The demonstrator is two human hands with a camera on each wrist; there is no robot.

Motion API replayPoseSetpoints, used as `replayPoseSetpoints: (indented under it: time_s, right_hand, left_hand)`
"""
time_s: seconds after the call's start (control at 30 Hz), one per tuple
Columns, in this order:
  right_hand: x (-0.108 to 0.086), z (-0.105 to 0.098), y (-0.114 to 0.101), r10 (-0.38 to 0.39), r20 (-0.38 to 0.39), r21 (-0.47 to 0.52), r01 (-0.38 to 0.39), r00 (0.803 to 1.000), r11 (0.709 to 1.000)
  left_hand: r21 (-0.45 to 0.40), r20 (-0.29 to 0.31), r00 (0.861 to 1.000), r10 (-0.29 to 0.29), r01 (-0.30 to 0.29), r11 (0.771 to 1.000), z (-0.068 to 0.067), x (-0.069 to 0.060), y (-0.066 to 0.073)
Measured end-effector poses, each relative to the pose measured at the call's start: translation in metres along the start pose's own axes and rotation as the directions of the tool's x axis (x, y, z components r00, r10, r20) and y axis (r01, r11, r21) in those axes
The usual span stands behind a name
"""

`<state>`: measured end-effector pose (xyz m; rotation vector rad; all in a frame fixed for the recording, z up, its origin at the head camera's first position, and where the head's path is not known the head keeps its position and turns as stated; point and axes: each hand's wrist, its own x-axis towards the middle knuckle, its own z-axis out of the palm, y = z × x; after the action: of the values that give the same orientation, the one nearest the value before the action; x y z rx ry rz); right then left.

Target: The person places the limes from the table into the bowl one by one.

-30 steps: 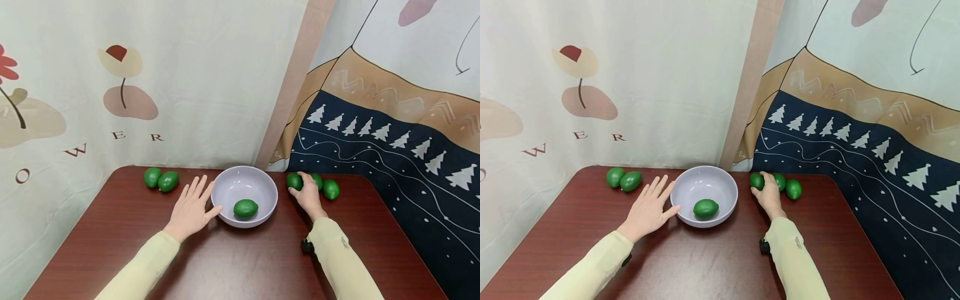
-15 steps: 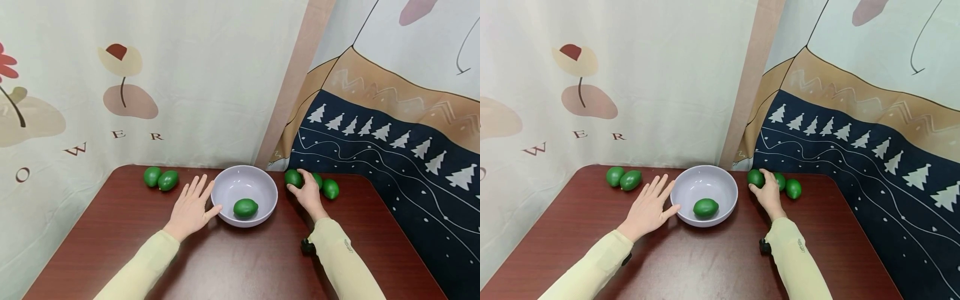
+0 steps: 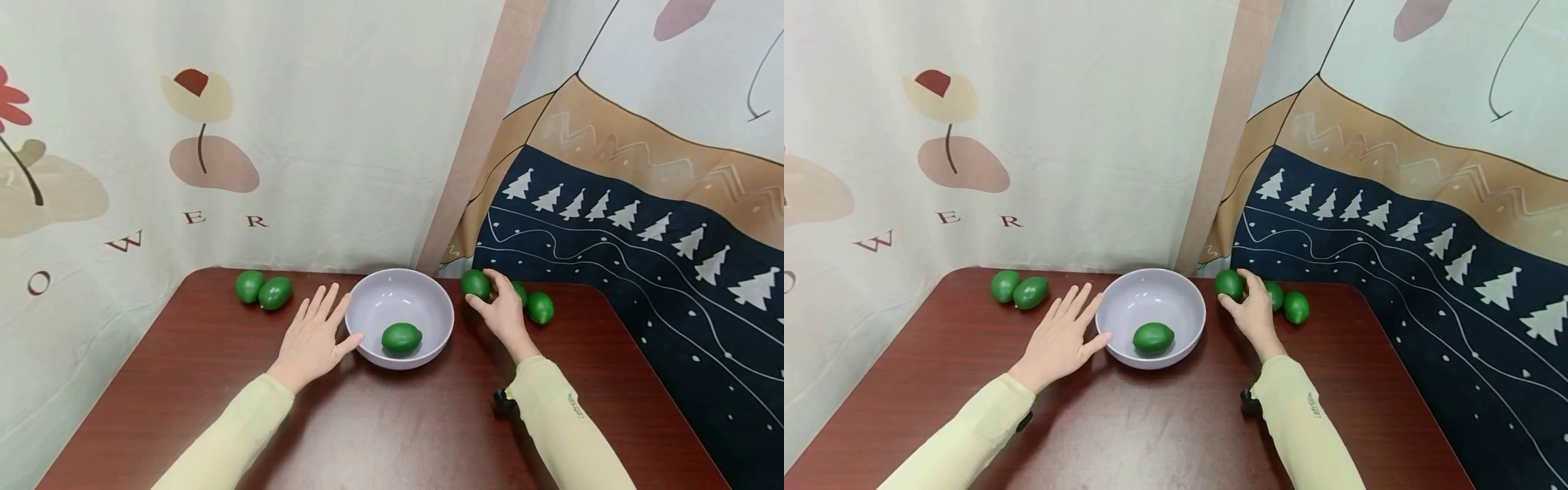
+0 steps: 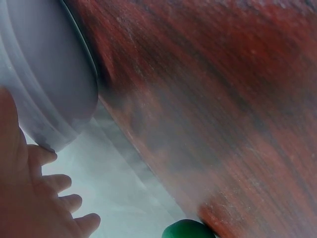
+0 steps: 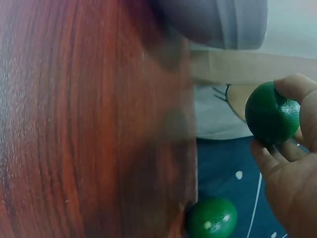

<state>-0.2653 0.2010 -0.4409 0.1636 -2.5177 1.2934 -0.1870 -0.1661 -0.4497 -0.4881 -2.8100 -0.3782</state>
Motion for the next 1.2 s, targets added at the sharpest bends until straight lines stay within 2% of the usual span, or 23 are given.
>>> replayPoseSetpoints:
  time_s: [0.57,0.8,1.2]
  right_hand:
    - [-0.011,0.002,-0.036,-0.024,0.070,0.064,0.019,0.997,0.998]
    - [-0.016,0.007,-0.046,-0.073,0.073,0.101,0.065,0.995,0.993]
    - [-0.023,0.019,-0.061,-0.115,0.103,0.173,0.096,0.988,0.980]
  left_hand:
    - [0.003,0.028,1.000,-0.009,0.009,1.000,0.001,0.001,0.000]
    - [0.005,-0.004,1.000,0.004,-0.004,1.000,0.000,0.000,0.001]
    - [0.006,0.012,1.000,-0.006,0.006,1.000,0.000,0.001,0.001]
